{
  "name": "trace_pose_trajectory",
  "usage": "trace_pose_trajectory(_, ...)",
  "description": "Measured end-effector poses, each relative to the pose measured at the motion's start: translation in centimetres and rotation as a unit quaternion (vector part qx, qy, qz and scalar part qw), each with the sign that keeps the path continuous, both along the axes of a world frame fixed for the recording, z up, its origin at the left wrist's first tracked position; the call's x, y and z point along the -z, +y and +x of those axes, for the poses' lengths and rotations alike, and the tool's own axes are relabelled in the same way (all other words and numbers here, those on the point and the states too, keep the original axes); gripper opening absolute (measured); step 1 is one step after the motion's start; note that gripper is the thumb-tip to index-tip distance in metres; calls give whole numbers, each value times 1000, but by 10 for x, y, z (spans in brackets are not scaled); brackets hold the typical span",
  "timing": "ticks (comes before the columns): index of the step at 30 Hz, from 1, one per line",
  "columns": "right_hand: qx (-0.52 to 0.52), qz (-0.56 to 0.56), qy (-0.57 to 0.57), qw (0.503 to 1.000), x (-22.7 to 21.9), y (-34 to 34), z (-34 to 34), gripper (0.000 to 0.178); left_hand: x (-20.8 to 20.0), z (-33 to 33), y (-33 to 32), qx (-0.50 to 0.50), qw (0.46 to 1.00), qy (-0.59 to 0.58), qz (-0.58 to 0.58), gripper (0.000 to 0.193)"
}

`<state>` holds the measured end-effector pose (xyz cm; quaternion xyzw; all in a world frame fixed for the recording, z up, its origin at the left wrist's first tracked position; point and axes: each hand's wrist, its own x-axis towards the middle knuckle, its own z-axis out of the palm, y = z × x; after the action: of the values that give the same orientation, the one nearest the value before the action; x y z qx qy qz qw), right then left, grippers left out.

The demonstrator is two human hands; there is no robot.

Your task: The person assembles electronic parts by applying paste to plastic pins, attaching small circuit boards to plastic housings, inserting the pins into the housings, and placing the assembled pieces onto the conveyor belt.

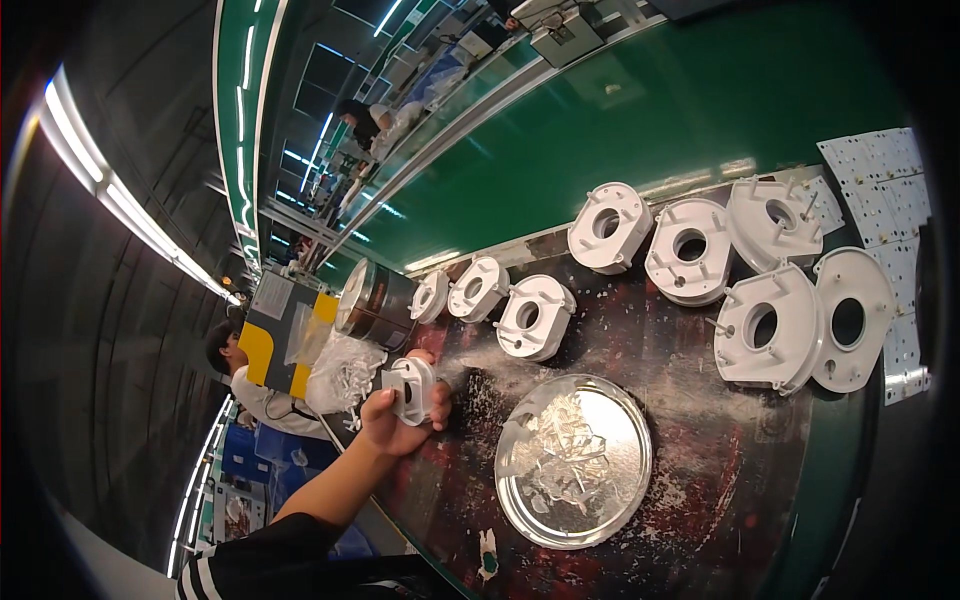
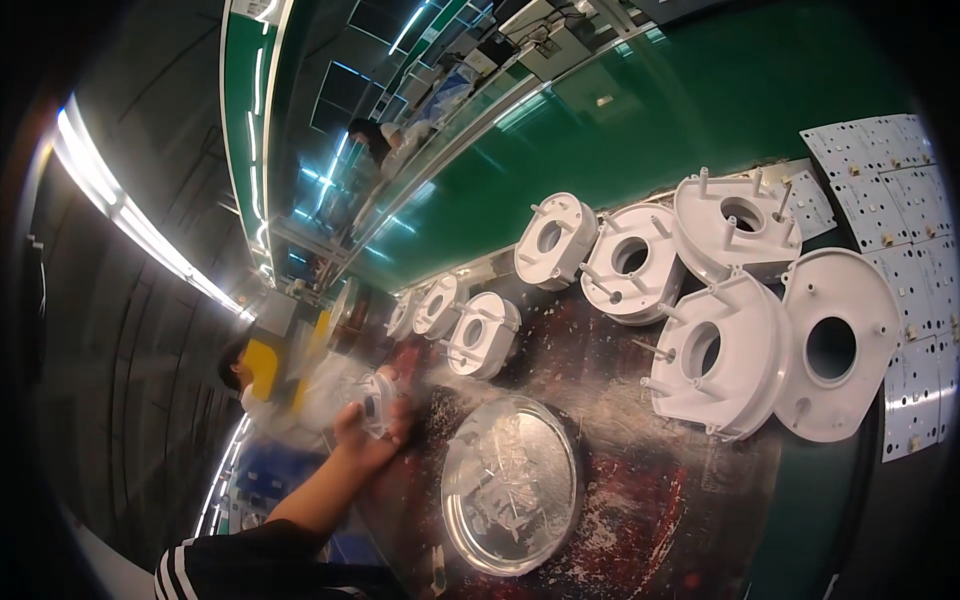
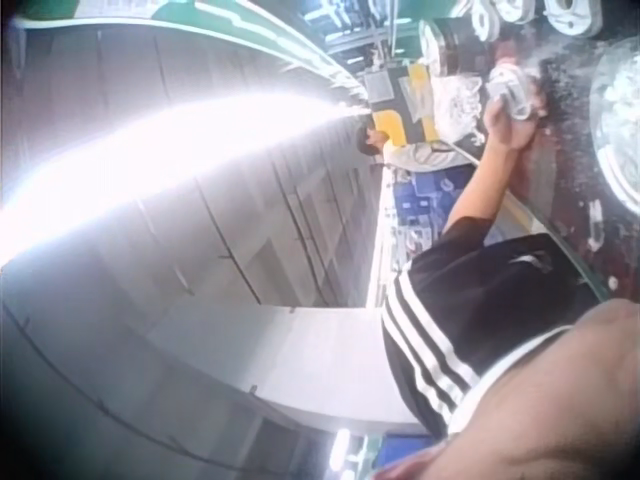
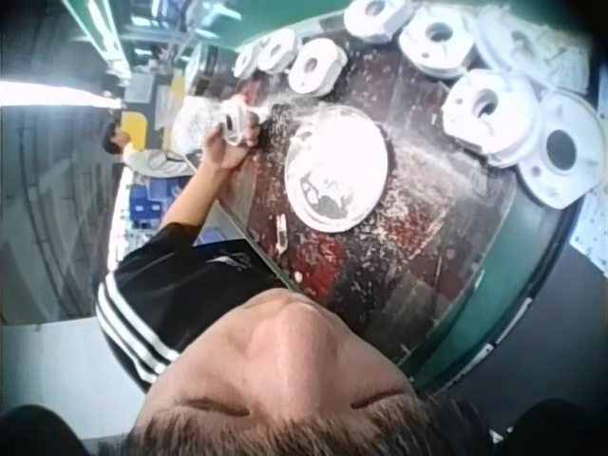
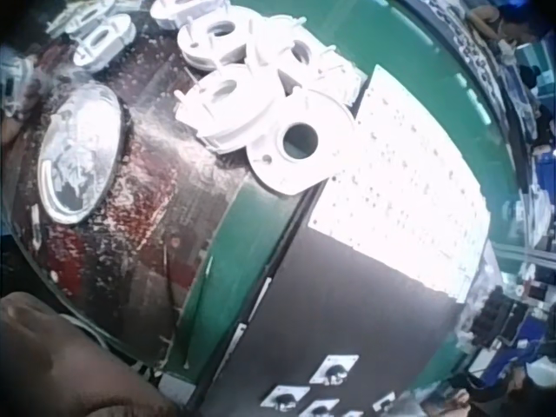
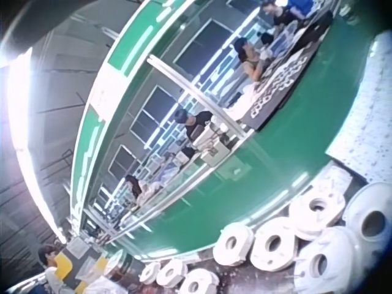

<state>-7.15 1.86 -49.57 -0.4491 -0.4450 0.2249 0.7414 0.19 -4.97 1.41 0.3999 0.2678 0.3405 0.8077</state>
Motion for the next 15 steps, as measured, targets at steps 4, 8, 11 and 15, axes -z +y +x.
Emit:
trace_pose_trajectory(4, -33, -21, 28, 999, 7, -14, -16, 12, 0, -1, 0, -10, 1000, -1, 4, 65)
trace_pose_trajectory(8, -41, -62, 51, 996, 17, -37, -16, 13, 1, -1, -1, -19, 1000, -1, -5, 65)
trace_pose_trajectory(11, -24, -120, 61, 991, 27, -79, 3, 13, 3, 0, -6, -45, 999, 8, -4, 66)
trace_pose_trajectory(15, 66, -241, 55, 967, 60, -184, 64, 14, 7, -7, -6, -49, 999, 0, -13, 64)
